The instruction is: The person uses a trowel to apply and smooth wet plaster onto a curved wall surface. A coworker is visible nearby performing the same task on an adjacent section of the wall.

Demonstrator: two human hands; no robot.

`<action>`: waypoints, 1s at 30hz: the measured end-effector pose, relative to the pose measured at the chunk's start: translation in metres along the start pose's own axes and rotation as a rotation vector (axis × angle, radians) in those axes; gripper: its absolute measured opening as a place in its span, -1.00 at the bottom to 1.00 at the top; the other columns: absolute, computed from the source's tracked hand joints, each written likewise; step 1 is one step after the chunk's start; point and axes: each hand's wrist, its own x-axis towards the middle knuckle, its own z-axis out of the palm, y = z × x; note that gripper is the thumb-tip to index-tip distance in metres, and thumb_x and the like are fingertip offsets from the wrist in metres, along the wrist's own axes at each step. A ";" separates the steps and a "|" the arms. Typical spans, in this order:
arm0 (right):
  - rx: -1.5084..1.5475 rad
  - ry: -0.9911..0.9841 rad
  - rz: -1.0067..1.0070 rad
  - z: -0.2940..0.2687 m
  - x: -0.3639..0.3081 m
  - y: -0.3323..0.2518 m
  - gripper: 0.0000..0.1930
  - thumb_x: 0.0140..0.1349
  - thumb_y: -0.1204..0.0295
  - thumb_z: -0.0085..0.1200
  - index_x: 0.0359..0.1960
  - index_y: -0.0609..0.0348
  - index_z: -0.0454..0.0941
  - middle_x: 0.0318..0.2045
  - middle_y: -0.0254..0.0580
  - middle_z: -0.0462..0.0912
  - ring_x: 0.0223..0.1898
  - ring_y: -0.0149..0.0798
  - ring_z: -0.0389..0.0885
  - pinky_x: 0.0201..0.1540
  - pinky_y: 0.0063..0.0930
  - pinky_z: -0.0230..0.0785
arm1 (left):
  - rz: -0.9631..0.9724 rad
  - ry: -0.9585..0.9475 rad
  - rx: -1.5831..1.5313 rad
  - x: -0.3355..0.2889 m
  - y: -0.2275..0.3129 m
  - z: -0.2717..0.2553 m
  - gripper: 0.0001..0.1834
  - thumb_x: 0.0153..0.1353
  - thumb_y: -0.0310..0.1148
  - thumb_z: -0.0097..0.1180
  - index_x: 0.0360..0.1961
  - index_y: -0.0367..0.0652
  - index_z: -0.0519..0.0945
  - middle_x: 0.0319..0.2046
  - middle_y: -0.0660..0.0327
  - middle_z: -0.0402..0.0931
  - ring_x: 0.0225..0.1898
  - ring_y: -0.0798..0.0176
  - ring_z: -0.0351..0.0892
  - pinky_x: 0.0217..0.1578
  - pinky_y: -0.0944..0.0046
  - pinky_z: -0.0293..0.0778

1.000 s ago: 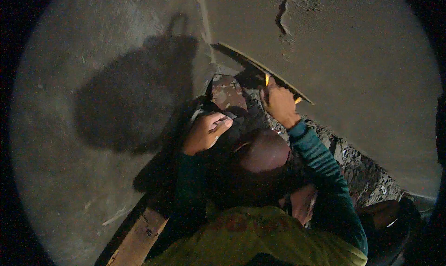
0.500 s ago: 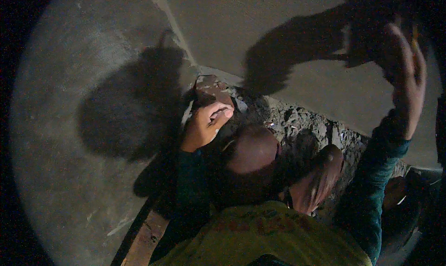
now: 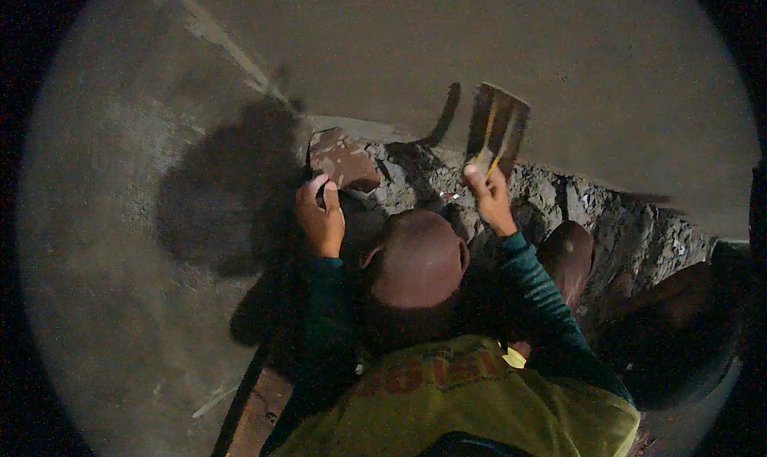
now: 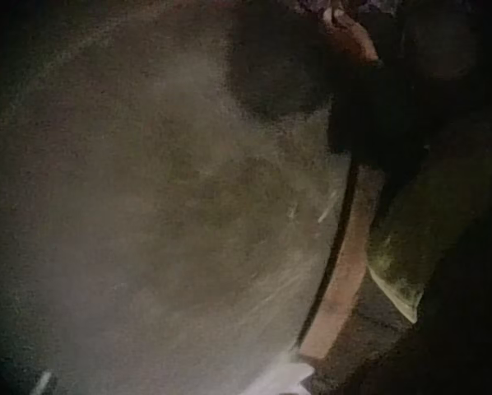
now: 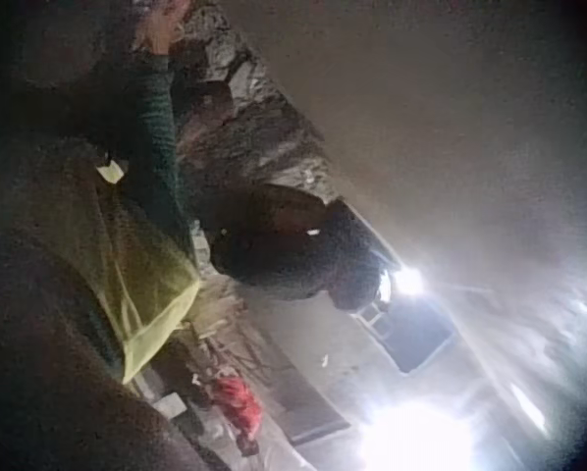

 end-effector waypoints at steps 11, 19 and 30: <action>0.119 -0.184 -0.037 0.040 0.056 -0.047 -0.67 0.42 0.10 0.06 -0.28 0.13 0.53 -0.45 -0.49 0.51 -0.38 -0.49 0.44 -0.30 -0.48 0.32 | 0.036 0.071 -0.039 -0.012 -0.023 -0.001 -0.69 0.35 -0.23 0.08 -0.05 -0.22 0.63 -0.01 -0.01 0.57 0.03 -0.04 0.52 0.02 0.09 0.47; -0.049 0.156 -0.031 -0.092 0.047 0.001 -0.67 0.37 0.10 0.13 -0.13 0.12 0.56 -0.24 -0.35 0.54 -0.21 -0.42 0.47 -0.12 -0.45 0.33 | 0.088 0.298 -0.096 0.033 0.091 -0.039 -0.72 0.34 -0.35 0.10 -0.02 -0.31 0.60 -0.02 0.03 0.57 0.03 0.10 0.55 -0.02 0.17 0.53; -0.858 -0.277 -0.284 -0.110 0.016 0.001 -0.65 0.38 0.21 0.08 -0.05 0.29 0.56 -0.53 0.05 0.60 -0.54 0.04 0.58 -0.45 -0.21 0.42 | -0.002 0.105 -0.886 0.018 0.269 -0.026 -0.67 0.34 -0.41 0.12 0.05 -0.39 0.48 0.01 -0.01 0.54 -0.14 0.22 0.60 -0.06 0.27 0.52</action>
